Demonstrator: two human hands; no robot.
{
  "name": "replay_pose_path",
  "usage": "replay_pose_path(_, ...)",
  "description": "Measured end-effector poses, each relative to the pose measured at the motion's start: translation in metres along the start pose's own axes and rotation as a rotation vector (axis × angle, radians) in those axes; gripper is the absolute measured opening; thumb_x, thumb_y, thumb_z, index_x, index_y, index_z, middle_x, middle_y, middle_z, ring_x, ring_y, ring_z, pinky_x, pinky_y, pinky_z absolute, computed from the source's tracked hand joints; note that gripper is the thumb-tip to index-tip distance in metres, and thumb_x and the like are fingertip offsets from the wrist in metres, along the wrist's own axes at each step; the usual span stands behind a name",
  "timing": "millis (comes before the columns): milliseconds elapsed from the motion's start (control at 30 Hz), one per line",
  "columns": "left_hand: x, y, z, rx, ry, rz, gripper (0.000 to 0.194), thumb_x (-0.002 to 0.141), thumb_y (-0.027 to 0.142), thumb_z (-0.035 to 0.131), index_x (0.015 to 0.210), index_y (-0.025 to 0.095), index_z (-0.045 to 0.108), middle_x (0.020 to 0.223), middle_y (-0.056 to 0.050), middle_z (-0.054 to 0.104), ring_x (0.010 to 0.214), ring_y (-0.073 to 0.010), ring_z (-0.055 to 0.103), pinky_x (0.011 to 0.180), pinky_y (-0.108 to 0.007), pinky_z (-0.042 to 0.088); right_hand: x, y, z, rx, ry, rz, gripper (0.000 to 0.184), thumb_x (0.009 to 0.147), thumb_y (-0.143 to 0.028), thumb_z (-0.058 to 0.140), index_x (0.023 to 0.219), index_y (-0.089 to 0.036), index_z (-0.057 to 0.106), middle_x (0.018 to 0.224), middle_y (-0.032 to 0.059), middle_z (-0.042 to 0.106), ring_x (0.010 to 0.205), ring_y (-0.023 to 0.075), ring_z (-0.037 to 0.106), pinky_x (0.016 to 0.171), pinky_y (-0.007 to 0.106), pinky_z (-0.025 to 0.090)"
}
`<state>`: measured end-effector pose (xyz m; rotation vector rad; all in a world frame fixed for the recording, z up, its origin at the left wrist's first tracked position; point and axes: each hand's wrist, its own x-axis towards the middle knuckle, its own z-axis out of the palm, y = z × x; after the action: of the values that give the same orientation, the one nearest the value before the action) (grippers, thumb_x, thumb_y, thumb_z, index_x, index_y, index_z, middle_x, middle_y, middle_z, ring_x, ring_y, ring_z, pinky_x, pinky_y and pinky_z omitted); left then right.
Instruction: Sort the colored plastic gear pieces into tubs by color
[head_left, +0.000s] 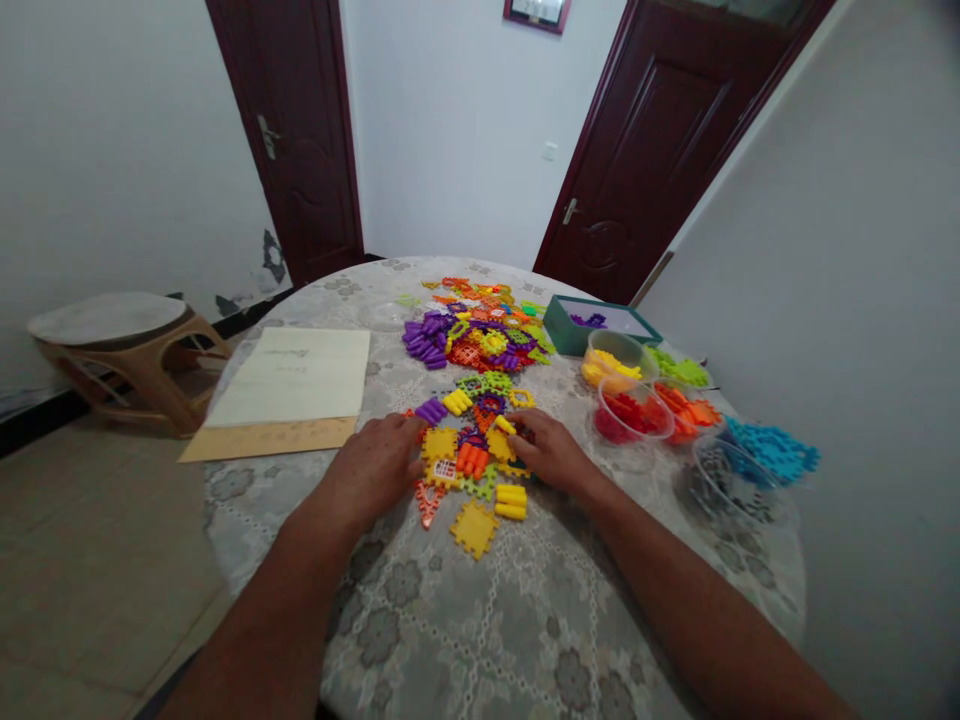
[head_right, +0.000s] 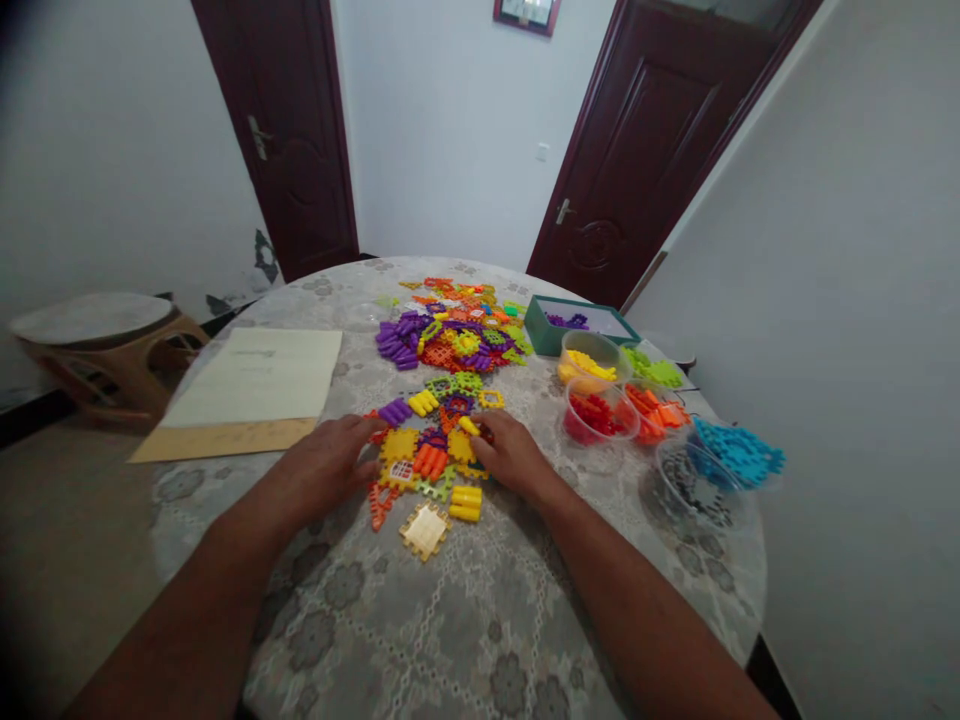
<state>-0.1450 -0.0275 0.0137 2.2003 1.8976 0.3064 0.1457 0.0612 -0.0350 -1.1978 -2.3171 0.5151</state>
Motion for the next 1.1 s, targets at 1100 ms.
replay_pose_path(1100,0.007,0.017,0.009,0.112,0.042,0.131,0.022,0.098,0.021,0.053,0.107,0.02,0.073,0.115,-0.014,0.072,0.111,-0.0308,0.063,0.094,-0.043,0.048,-0.011,-0.017,-0.013,0.379,0.181,0.256,0.017,0.085,-0.039,0.066,0.086,-0.022,0.063,0.077,-0.0004,0.062,0.07,0.018,0.057,0.064,0.03,0.044)
